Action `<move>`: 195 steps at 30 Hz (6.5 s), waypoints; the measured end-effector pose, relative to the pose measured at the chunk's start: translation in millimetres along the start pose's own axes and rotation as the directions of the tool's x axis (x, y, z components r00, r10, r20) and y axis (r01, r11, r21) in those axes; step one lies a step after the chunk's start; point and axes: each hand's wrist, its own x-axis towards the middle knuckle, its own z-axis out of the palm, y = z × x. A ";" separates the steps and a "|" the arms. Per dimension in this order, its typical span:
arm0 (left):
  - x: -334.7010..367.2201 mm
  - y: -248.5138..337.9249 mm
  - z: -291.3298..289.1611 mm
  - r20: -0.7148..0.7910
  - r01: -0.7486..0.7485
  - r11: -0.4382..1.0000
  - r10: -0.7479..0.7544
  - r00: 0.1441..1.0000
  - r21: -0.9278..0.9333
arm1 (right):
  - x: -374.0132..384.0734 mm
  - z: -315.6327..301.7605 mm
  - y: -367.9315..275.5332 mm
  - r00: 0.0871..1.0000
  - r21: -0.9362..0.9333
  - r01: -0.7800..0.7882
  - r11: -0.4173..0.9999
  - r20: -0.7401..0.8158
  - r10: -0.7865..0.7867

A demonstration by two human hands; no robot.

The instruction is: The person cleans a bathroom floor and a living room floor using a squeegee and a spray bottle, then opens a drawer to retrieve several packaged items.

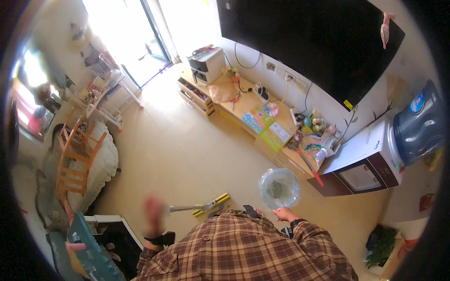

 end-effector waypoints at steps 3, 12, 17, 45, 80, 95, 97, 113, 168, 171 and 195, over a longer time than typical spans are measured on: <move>5.3 -36.2 -20.8 0.074 -0.204 0.938 0.191 0.979 0.279 | -4.4 7.1 -50.3 0.996 -0.059 0.079 0.995 -0.027 -0.080; -1.4 -120.9 -63.2 0.087 0.271 0.963 -0.270 0.959 0.004 | 20.2 13.8 -125.3 0.925 -0.414 0.327 0.849 -0.044 -0.378; 24.6 -145.1 -75.0 -0.023 0.340 0.932 -0.340 0.940 0.125 | 55.1 -1.7 -176.8 0.995 -0.317 0.045 0.947 0.097 -0.015; 439.8 -69.4 -185.7 -0.836 0.223 0.970 -0.039 0.548 0.101 | 310.8 -69.2 -665.8 0.902 -0.237 0.391 0.890 -0.095 -0.421; 922.1 -197.4 -176.4 -0.462 0.464 0.841 -0.306 0.833 0.280 | 504.1 -71.8 -968.3 0.969 0.011 0.162 0.987 0.189 -0.161; 1268.5 -66.7 -27.1 0.187 -0.283 0.958 0.270 0.944 0.044 | 497.7 -83.9 -1143.0 0.964 0.111 0.261 0.959 -0.079 -0.253; 1313.4 -89.1 -14.2 0.351 -0.375 0.925 0.332 0.876 0.061 | 507.4 -80.6 -1203.3 0.953 0.133 0.301 0.944 -0.078 -0.293; 1483.2 -311.5 81.2 0.842 -0.596 0.803 0.336 0.421 -0.023 | 632.4 4.6 -1514.6 0.882 0.778 -0.259 0.572 0.432 -0.189; 1212.6 -375.0 112.8 0.742 -0.600 0.798 -0.433 -0.512 0.052 | 458.9 88.5 -1196.7 0.879 0.225 -0.469 0.854 0.213 0.427; 1229.6 -356.4 103.4 0.832 -0.539 0.841 -0.266 -0.486 -0.046 | 449.8 95.6 -1212.9 0.903 0.289 -0.430 0.856 0.154 0.401; 1437.1 -465.4 211.6 0.876 -0.894 0.345 -0.472 0.097 0.285 | 688.2 -4.9 -1326.4 0.974 0.640 -0.224 0.735 0.121 0.192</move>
